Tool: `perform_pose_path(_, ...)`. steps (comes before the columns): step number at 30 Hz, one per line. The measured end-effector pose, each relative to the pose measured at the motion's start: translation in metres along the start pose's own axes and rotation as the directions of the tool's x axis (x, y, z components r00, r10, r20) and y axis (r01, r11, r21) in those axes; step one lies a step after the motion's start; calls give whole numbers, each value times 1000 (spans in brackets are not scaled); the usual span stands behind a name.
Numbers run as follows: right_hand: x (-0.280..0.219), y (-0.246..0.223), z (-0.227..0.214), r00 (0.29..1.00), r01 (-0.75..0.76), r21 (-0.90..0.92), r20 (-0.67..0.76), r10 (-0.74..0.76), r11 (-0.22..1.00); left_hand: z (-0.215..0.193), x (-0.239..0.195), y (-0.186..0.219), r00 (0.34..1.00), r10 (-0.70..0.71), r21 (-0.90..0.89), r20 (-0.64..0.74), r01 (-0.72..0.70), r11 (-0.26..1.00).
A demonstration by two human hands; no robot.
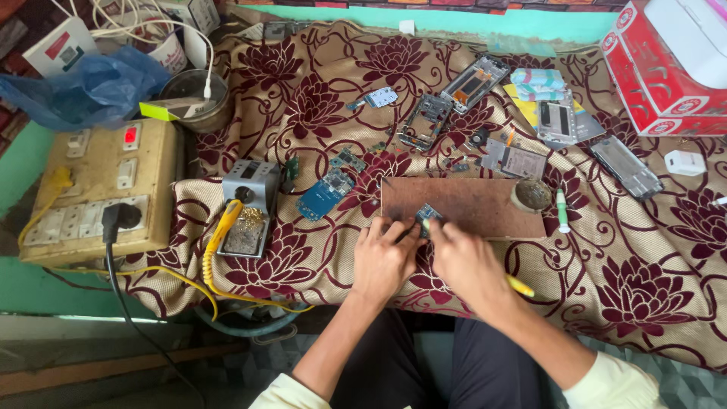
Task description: The person scrubs a small blue circuit board with a yellow toothbrush on a wooden board. The person repeatedly brushes the surface of the board while holding it with the other hand. Other electronic parts and tools are visible on the table.
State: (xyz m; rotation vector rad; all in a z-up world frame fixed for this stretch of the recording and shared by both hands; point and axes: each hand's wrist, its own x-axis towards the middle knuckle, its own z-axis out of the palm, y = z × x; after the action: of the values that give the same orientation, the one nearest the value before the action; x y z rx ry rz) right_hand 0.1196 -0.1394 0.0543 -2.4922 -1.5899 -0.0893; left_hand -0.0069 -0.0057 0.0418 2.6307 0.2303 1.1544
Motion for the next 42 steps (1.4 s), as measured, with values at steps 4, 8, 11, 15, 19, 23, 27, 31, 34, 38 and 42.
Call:
perform_pose_path(4, 0, 8, -2, 995, -101, -111, 12, 103, 989, 2, 2, 4, 1000, -22, -10, 20, 22, 1000)
perform_pose_path(8, 2, -1, -8, 994, 18, -144, -105, -33, 989, -6, 5, 2, 1000, -8, 12, 21, 8, 1000)
perform_pose_path(11, 2, 5, -12, 988, -18, -117, -156, -1, 993, -2, 4, 4, 999, -24, 3, 42, 24, 1000)
perform_pose_path(15, -2, -7, -7, 998, 36, -185, -46, -45, 982, -4, 6, 6, 1000, -11, 10, 10, 11, 1000)
perform_pose_path(19, 3, 1, -11, 997, -78, -104, -20, 77, 991, -3, 5, 7, 999, -22, 12, 23, 22, 1000)
perform_pose_path(23, -1, -10, -17, 997, 16, -130, -68, -25, 991, -7, 9, 7, 1000, -20, 18, 21, 20, 1000)
perform_pose_path(27, 2, 4, -13, 982, -41, -94, -185, 23, 995, -3, 6, 5, 998, -43, 9, 34, 42, 999)
perform_pose_path(31, -7, -4, -2, 997, 39, -143, -63, -48, 989, -2, 7, 7, 999, -20, 9, 25, 20, 1000)
perform_pose_path(34, -4, 3, -2, 999, -18, -71, -51, 15, 997, -1, 6, 8, 999, -32, -4, 26, 32, 999)
perform_pose_path(38, 5, -1, -5, 999, 25, -151, -26, -29, 988, -5, 8, 5, 1000, -21, 15, 22, 20, 1000)
perform_pose_path(42, 2, -2, -7, 993, 44, -189, -102, -64, 981, -3, 7, 5, 1000, -15, 34, 8, 15, 999)
